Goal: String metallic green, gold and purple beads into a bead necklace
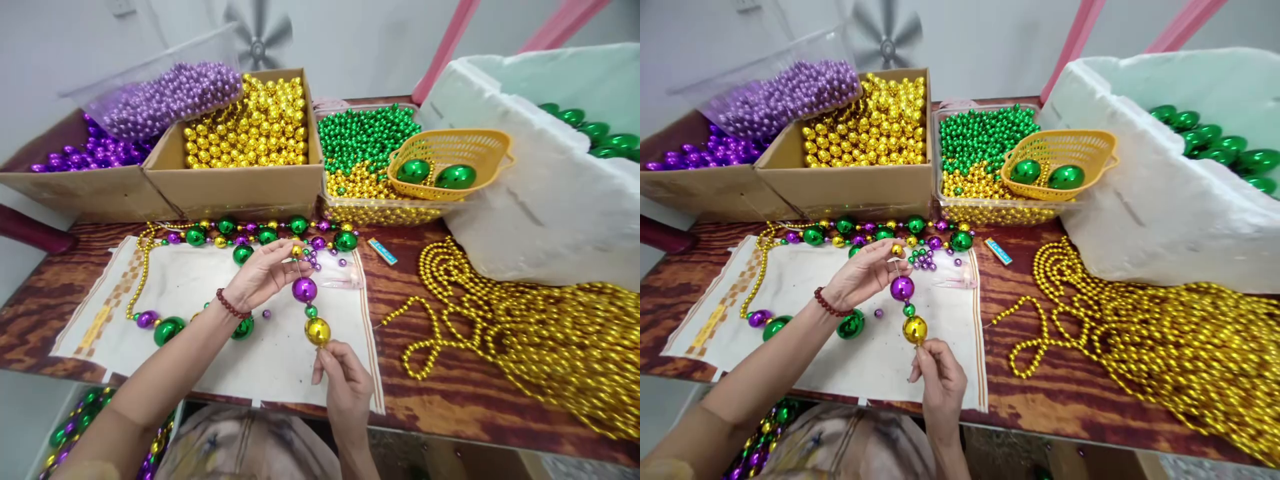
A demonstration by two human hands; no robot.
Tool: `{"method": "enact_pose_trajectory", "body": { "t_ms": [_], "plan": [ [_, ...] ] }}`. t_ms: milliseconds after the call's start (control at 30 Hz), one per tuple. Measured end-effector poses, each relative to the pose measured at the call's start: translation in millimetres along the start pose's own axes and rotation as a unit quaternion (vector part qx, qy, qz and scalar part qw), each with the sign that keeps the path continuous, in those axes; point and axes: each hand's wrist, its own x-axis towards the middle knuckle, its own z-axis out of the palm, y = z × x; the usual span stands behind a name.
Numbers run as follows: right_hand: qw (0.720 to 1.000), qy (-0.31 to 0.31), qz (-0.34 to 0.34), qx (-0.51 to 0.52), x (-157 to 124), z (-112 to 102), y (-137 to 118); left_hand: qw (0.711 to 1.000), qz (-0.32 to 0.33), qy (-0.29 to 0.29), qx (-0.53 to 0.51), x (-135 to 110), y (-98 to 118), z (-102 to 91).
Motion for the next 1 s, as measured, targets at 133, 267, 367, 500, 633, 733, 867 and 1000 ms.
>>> {"method": "enact_pose_trajectory", "body": {
  "t_ms": [133, 267, 367, 500, 633, 733, 867, 1000],
  "plan": [
    [1.000, 0.016, 0.017, 0.003, -2, 2, 1, 1.000, 0.010, 0.002, 0.002, -3, 0, -2.8],
    [0.999, 0.037, 0.025, 0.016, -4, 4, 4, 1.000, 0.018, 0.009, -0.007, -5, -2, -5.9],
    [0.999, 0.037, 0.022, 0.009, -4, 5, 4, 1.000, 0.024, 0.014, -0.003, -5, -5, -8.7],
    [0.999, 0.042, 0.015, 0.006, -3, 6, 4, 0.999, 0.026, 0.022, 0.010, -5, -8, -11.2],
    [0.998, 0.052, 0.020, 0.006, -4, 8, 4, 0.998, 0.040, 0.022, 0.035, -4, -8, -11.9],
    [0.998, 0.054, 0.029, 0.005, -3, 9, 4, 0.996, 0.051, 0.028, 0.068, -4, -9, -11.4],
    [0.998, 0.037, 0.054, 0.007, 3, 16, 7, 0.993, 0.056, 0.031, 0.103, -6, -20, -9.8],
    [0.997, 0.027, 0.078, 0.006, 5, 28, 17, 0.996, 0.044, 0.041, 0.072, -8, -44, -4.8]
  ]
}}
